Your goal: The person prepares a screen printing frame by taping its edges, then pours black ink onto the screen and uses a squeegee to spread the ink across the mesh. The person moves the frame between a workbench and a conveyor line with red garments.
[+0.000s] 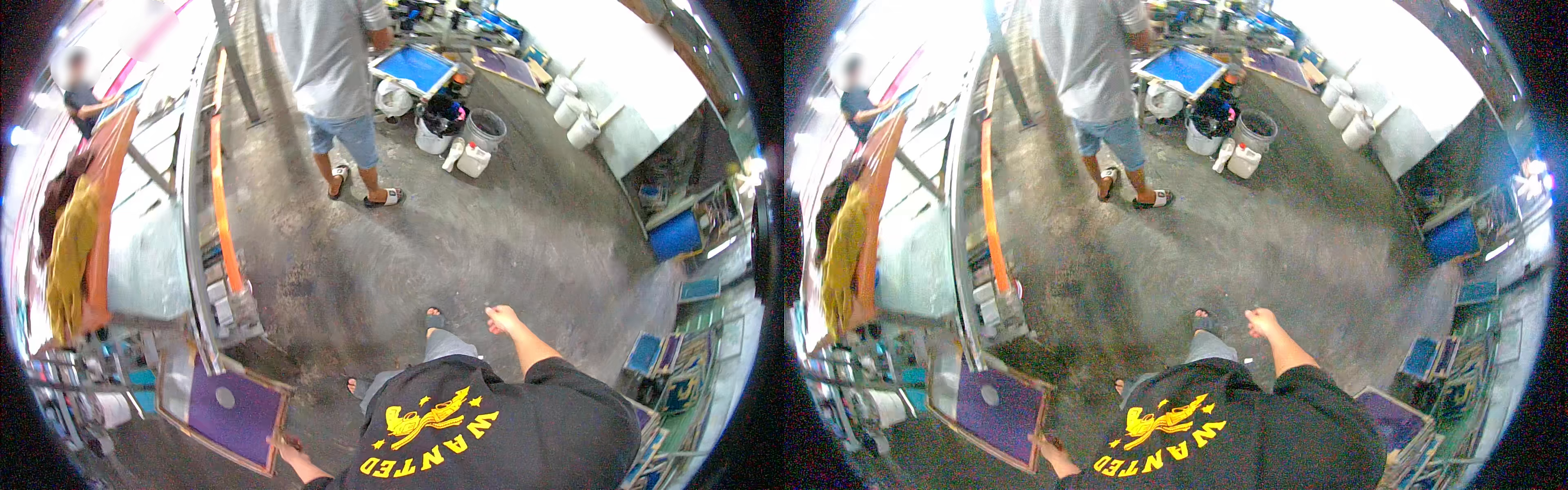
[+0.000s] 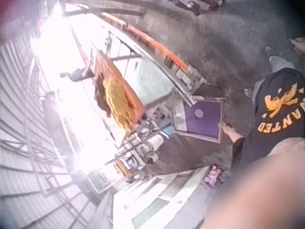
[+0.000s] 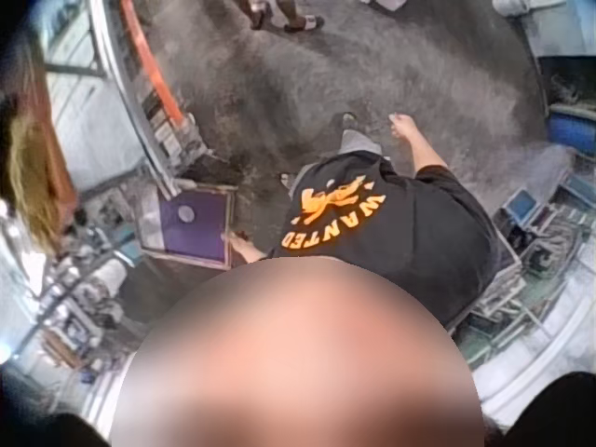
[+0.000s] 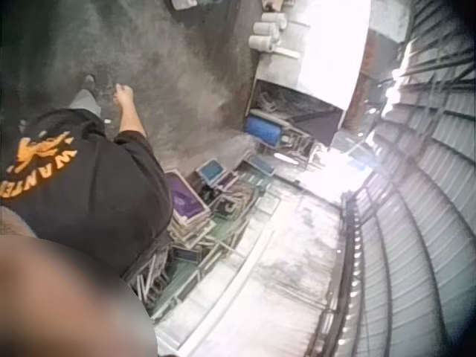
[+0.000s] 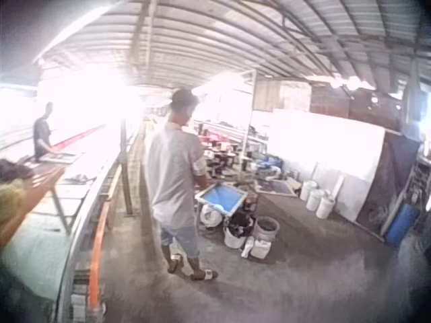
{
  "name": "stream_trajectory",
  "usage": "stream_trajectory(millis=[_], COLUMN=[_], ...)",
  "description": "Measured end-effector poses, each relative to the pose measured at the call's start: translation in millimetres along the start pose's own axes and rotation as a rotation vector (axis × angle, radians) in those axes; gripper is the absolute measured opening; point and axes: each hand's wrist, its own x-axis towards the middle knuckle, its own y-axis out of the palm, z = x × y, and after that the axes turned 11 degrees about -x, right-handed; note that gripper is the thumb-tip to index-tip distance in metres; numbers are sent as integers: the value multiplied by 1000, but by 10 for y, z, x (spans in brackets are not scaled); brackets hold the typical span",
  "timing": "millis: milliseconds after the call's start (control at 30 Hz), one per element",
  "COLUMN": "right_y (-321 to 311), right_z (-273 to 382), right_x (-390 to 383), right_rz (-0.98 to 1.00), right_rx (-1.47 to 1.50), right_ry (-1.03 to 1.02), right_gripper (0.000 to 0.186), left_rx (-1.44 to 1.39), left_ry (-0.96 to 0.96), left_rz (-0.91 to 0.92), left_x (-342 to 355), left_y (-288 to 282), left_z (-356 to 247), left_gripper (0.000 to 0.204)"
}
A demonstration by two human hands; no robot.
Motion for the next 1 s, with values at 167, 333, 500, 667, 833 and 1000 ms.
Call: stream_trajectory(millis=[167,333,500,667,833,1000], right_y=[-215,-291,-1421,-2914,-3672,-3910], right_z=[-1437,-1618,-910,203,1255,1870], right_x=[548,1079,1896,3023,3651,3977], right_rz=[-67,55,28,-43,-203,-122], right_rx=[259,72,357,387,682,702], right_ry=[217,462,288,69,-16,7], right_gripper=[48,42,37,37,33,32], left_rx=[529,1265,1373,1060,706,595], left_ry=[77,109,555,742,856,1128], left_rz=[-88,86,568,899,1057,875], left_x=[-516,-996,-1000,-2208,-2589,-2086], left_y=[985,2478,4950,9230,12342,15367], left_z=[568,1654,2514,2836,3187,3334], left_gripper=[55,51,47,46,56,71])
